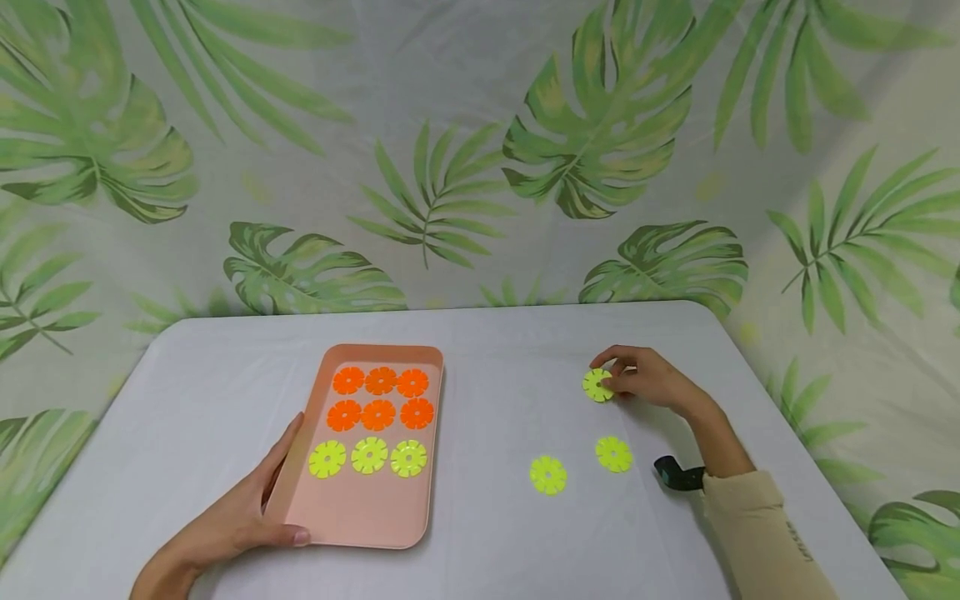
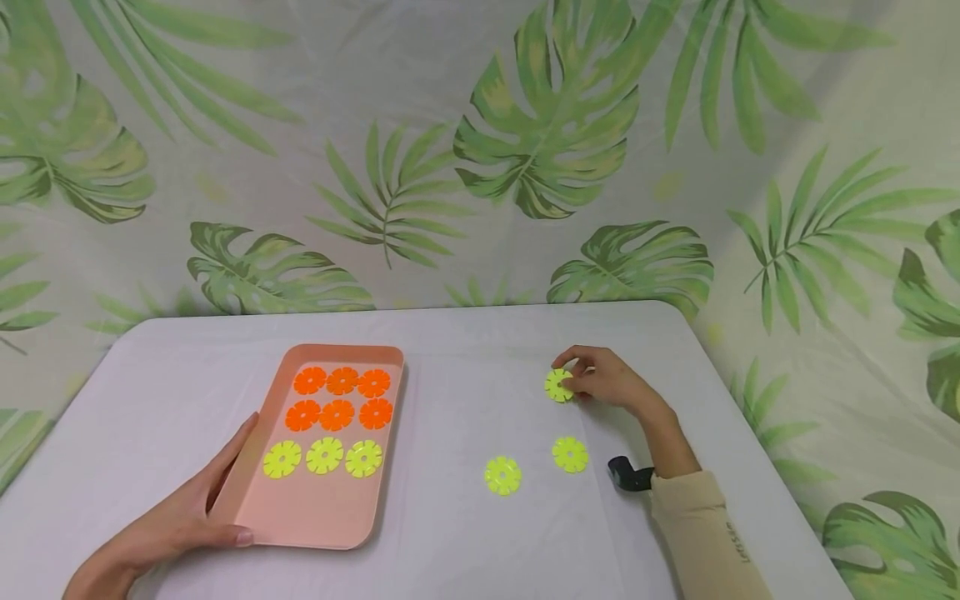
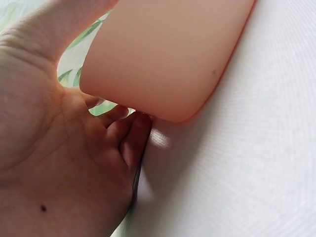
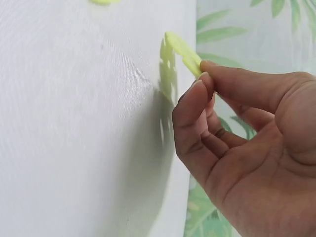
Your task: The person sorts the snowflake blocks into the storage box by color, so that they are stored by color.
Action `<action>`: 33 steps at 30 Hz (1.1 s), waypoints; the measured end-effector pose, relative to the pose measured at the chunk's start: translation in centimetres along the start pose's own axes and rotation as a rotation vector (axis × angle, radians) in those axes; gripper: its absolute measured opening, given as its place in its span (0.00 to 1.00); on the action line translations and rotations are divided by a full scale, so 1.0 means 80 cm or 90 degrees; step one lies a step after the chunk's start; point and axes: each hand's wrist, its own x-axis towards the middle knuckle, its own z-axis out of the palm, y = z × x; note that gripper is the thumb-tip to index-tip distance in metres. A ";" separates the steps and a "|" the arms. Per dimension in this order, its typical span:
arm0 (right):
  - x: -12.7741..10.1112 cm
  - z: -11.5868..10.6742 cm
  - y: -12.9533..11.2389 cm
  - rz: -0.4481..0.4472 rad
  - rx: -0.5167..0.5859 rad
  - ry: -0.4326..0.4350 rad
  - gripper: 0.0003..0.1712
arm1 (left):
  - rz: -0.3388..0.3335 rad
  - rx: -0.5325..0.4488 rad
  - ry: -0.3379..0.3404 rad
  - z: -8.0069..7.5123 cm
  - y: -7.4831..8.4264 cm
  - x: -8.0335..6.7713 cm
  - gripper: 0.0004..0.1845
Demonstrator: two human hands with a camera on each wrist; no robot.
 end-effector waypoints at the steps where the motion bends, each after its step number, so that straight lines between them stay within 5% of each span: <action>1: 0.001 0.002 -0.002 -0.006 0.008 -0.002 0.17 | 0.000 0.001 0.001 0.000 0.000 0.000 0.69; 14: 0.031 0.038 -0.025 -0.048 0.066 -0.020 0.16 | -0.018 0.001 -0.002 0.001 0.007 0.001 0.70; 33: 0.059 0.095 -0.080 -0.127 0.117 -0.073 0.14 | 0.016 0.006 -0.004 0.002 0.002 0.000 0.69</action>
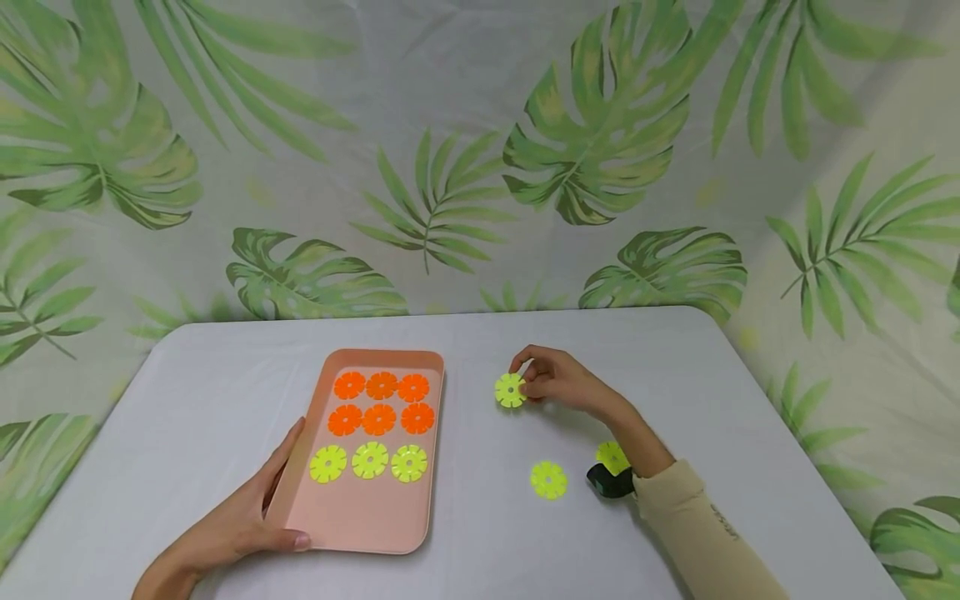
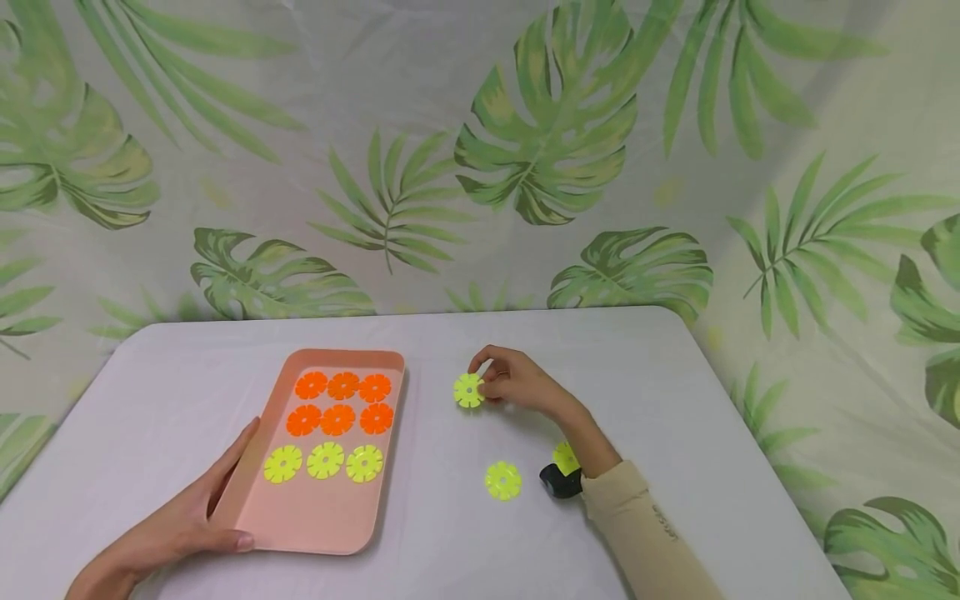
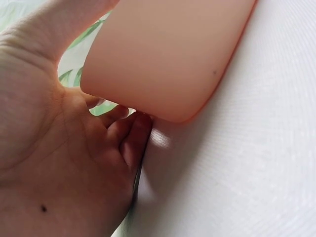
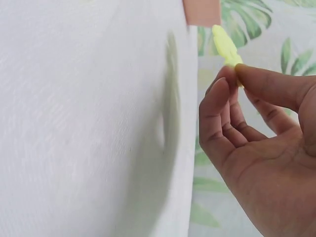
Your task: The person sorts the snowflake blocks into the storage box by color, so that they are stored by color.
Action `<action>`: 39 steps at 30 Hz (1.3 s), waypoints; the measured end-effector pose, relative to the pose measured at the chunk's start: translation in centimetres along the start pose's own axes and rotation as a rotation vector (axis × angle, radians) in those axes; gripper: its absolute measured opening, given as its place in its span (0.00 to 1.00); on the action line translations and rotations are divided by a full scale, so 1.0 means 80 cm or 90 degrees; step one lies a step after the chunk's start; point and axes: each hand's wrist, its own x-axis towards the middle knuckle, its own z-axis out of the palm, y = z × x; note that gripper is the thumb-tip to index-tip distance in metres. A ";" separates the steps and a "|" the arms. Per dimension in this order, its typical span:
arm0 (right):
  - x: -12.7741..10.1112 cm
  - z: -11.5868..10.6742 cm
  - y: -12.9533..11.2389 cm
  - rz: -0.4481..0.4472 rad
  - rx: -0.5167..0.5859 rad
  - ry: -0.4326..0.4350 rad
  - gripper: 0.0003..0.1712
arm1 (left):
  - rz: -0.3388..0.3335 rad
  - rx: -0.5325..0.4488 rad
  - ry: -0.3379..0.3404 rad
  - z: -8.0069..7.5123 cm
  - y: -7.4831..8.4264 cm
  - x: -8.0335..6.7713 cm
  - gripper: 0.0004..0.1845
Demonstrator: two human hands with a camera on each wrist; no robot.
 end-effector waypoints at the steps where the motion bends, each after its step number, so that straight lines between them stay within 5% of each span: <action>1: 0.001 0.002 -0.002 -0.004 0.002 -0.003 0.14 | -0.001 0.000 0.000 0.000 0.000 0.000 0.69; 28: 0.027 0.080 -0.055 -0.070 0.072 -0.109 0.13 | -0.016 -0.014 -0.005 0.001 0.003 0.000 0.69; 39: 0.031 0.115 -0.077 -0.085 0.030 -0.138 0.13 | -0.024 -0.008 0.003 -0.001 0.001 -0.001 0.69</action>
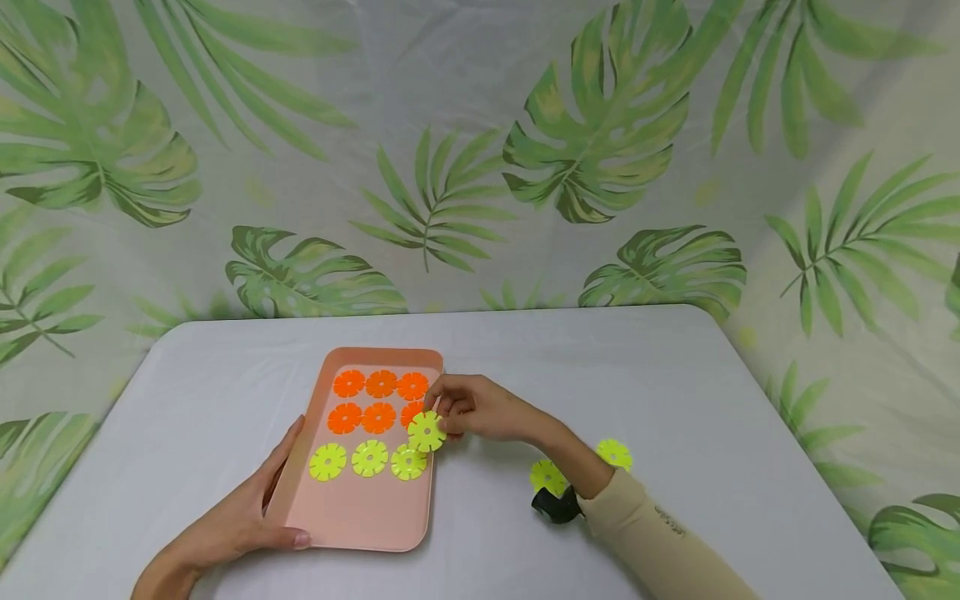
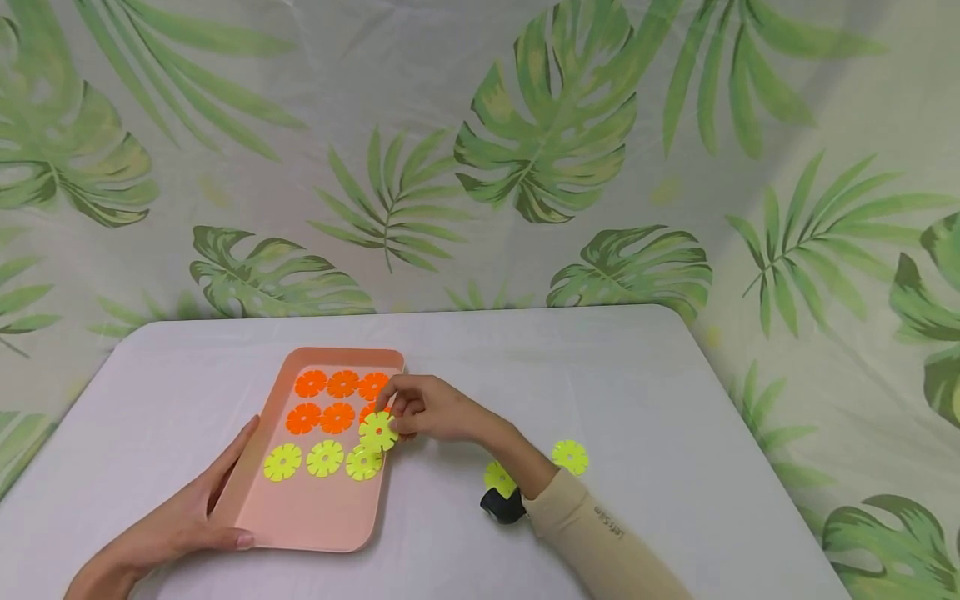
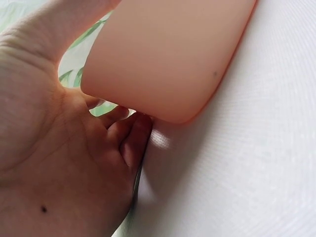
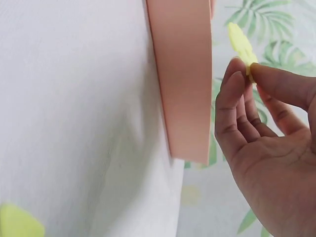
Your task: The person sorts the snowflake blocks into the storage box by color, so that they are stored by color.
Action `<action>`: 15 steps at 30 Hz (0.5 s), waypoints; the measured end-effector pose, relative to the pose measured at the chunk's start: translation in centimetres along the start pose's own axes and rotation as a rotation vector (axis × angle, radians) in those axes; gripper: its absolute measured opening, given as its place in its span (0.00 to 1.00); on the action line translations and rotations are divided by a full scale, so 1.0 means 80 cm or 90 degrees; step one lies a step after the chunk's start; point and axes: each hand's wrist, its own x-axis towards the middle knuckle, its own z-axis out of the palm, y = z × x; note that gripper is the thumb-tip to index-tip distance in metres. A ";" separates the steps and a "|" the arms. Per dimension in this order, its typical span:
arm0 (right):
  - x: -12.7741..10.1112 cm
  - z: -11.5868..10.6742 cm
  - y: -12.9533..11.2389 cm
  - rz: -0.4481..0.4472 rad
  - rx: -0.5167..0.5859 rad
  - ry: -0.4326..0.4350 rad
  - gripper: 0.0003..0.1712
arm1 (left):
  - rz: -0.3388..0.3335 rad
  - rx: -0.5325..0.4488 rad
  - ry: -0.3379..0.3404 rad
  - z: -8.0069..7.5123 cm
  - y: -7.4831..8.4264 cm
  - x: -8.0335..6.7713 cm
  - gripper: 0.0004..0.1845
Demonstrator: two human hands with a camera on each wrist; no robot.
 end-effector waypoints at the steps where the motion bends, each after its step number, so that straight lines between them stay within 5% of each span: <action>1: 0.001 0.003 -0.001 0.000 -0.005 -0.002 0.13 | 0.002 0.001 0.000 0.000 0.000 0.000 0.69; 15: 0.012 0.037 -0.014 -0.024 -0.102 -0.012 0.10 | 0.012 0.011 -0.001 0.000 0.000 0.000 0.68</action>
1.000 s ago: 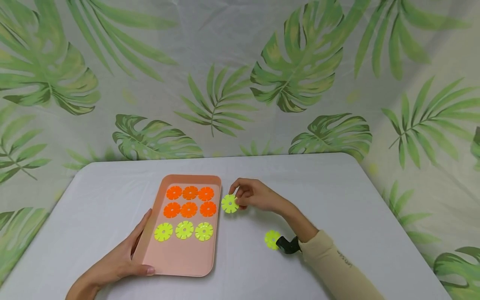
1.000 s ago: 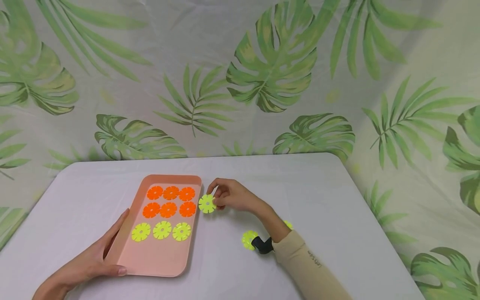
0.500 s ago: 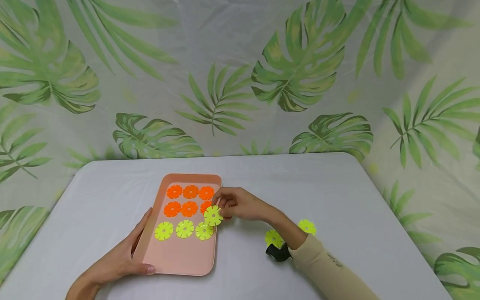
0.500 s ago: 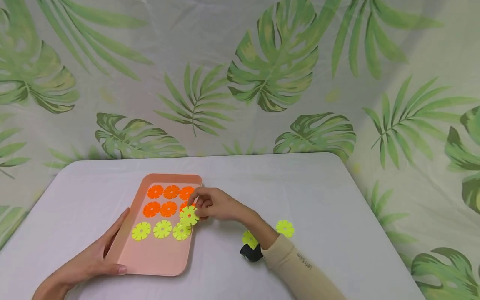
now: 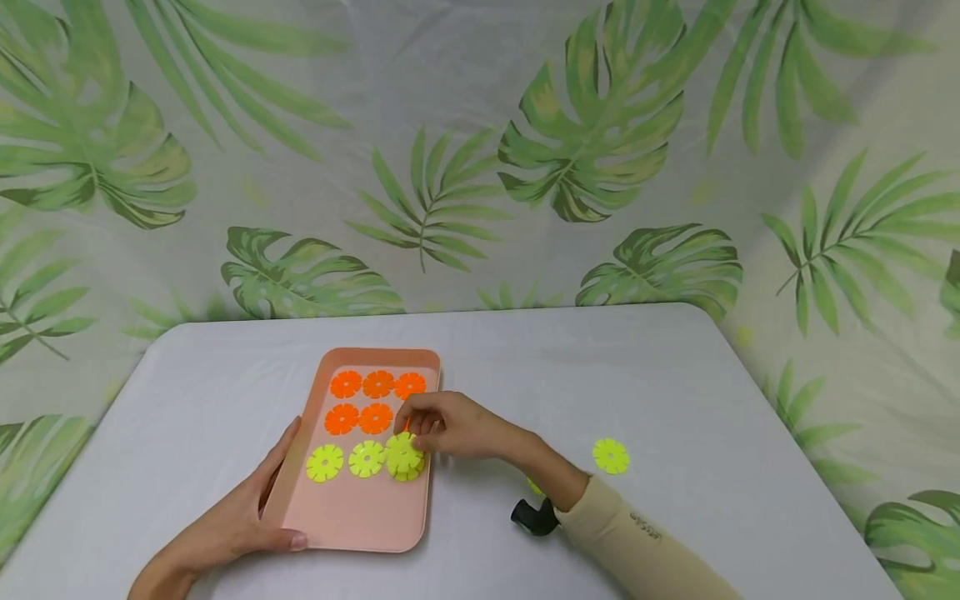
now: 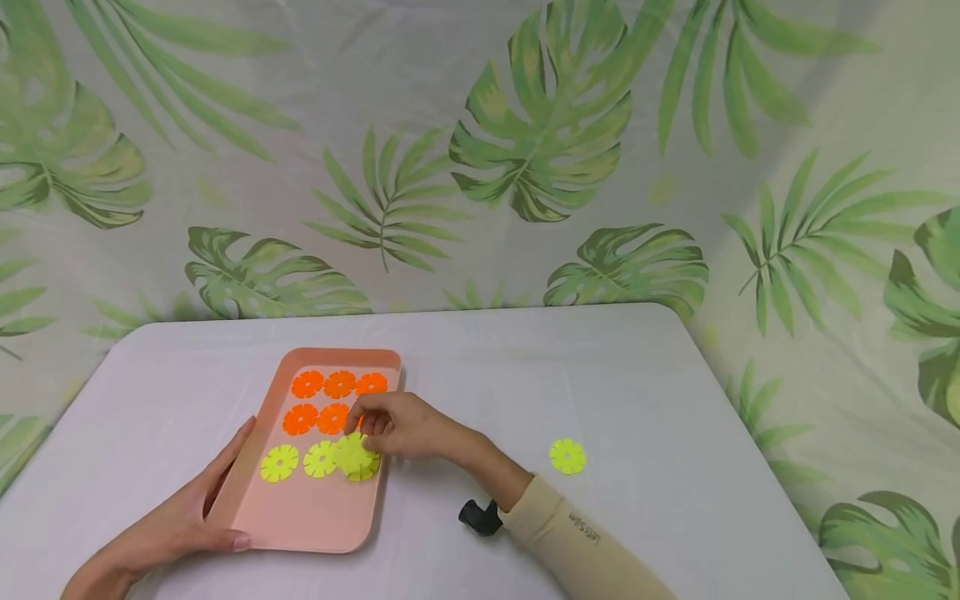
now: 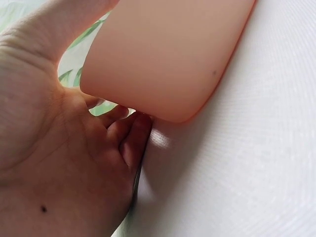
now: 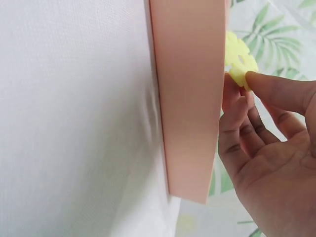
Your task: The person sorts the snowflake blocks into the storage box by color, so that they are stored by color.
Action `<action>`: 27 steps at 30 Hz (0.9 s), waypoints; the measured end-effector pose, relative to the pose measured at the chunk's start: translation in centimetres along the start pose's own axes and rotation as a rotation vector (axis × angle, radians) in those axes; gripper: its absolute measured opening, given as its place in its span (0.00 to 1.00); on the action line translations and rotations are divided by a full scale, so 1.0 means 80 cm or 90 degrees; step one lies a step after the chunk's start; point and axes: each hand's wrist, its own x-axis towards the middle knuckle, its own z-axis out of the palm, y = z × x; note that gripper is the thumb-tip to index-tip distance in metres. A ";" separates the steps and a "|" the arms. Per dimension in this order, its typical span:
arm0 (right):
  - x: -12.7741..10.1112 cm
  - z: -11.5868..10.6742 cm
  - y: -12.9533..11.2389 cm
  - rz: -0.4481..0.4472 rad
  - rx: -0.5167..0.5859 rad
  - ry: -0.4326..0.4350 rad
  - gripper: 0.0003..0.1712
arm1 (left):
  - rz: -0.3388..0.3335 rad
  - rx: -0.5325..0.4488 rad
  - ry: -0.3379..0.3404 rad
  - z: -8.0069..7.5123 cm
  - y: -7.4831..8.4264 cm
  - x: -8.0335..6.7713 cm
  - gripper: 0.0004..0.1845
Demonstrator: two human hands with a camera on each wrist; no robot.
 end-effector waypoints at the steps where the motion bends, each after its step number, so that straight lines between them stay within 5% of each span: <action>1: 0.001 0.002 -0.001 0.002 0.000 -0.006 0.10 | -0.003 0.001 0.000 0.000 0.000 0.000 0.68; 16: 0.001 0.038 -0.009 0.049 -0.049 -0.104 0.11 | -0.010 -0.016 -0.003 0.000 0.001 0.000 0.69; 27: 0.000 0.042 -0.014 0.064 -0.097 -0.111 0.10 | -0.015 -0.012 0.001 0.000 0.001 0.000 0.69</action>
